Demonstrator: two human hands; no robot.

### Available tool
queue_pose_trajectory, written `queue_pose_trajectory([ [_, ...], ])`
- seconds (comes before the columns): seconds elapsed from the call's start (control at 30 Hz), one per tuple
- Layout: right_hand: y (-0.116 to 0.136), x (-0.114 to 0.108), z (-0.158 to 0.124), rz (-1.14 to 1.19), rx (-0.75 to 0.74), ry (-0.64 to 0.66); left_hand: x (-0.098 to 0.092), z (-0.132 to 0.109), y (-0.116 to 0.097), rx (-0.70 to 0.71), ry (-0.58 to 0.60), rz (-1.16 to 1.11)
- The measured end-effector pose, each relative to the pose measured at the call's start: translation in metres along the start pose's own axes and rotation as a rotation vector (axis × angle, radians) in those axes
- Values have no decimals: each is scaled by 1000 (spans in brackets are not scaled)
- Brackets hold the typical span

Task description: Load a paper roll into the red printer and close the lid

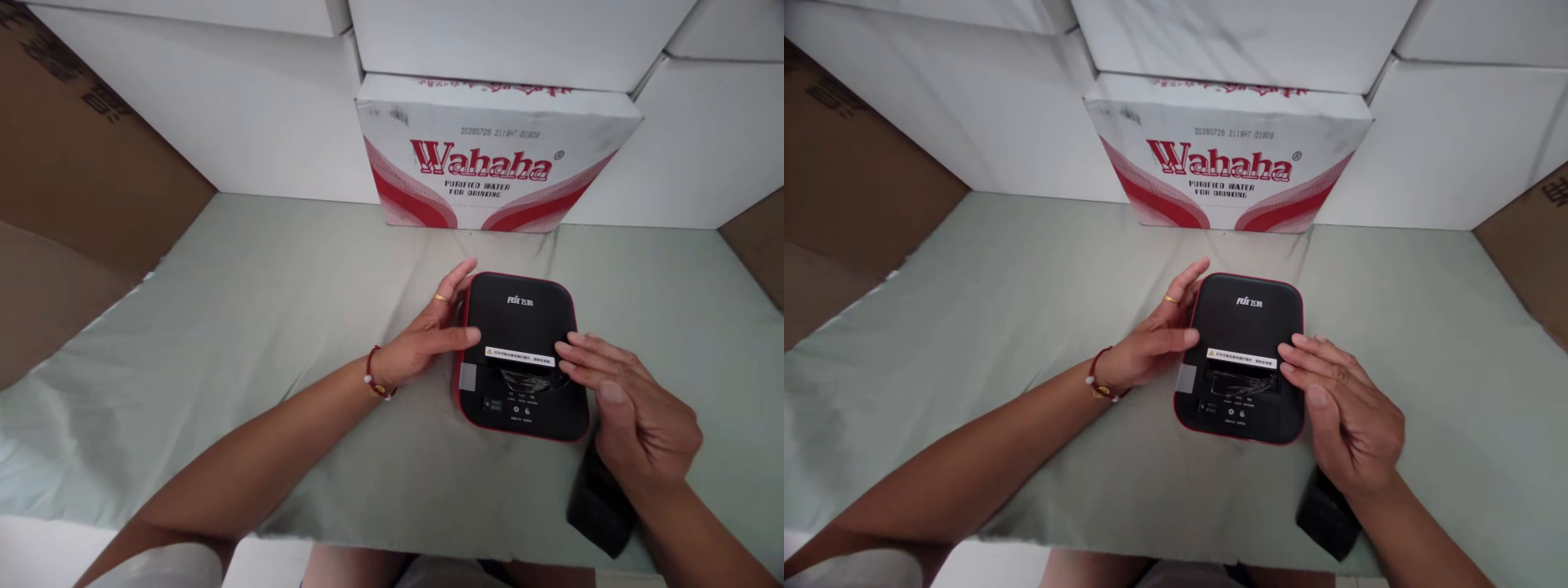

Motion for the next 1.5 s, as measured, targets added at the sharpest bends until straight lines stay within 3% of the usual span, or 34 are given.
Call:
queue_pose_trajectory([
  [0.33, 3, 0, 5, -7, -4, 4, 6, 2, 3, 21, -54, 20],
  [0.57, 19, 18, 5, 34, -122, 192, 2, -5, 12, 35, -20, 9],
  [0.77, 29, 10, -2, 22, -231, 127, 6, -14, 10, 39, 37, 68],
  [0.97, 30, 6, -7, -25, -272, 150, 9, -15, 12, 40, -3, 150],
  [1.5, 34, 1, 6, -30, -374, 182, 8, -5, 17, 158, 60, 127],
])
Point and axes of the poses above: each hand's wrist, its own z-axis towards the middle knuckle, its own x-axis out of the palm, y = z × x, the point moved 6 cm from there along z, towards the middle knuckle, and after that the axes turned 14 degrees about -x, right-handed, at the moved point
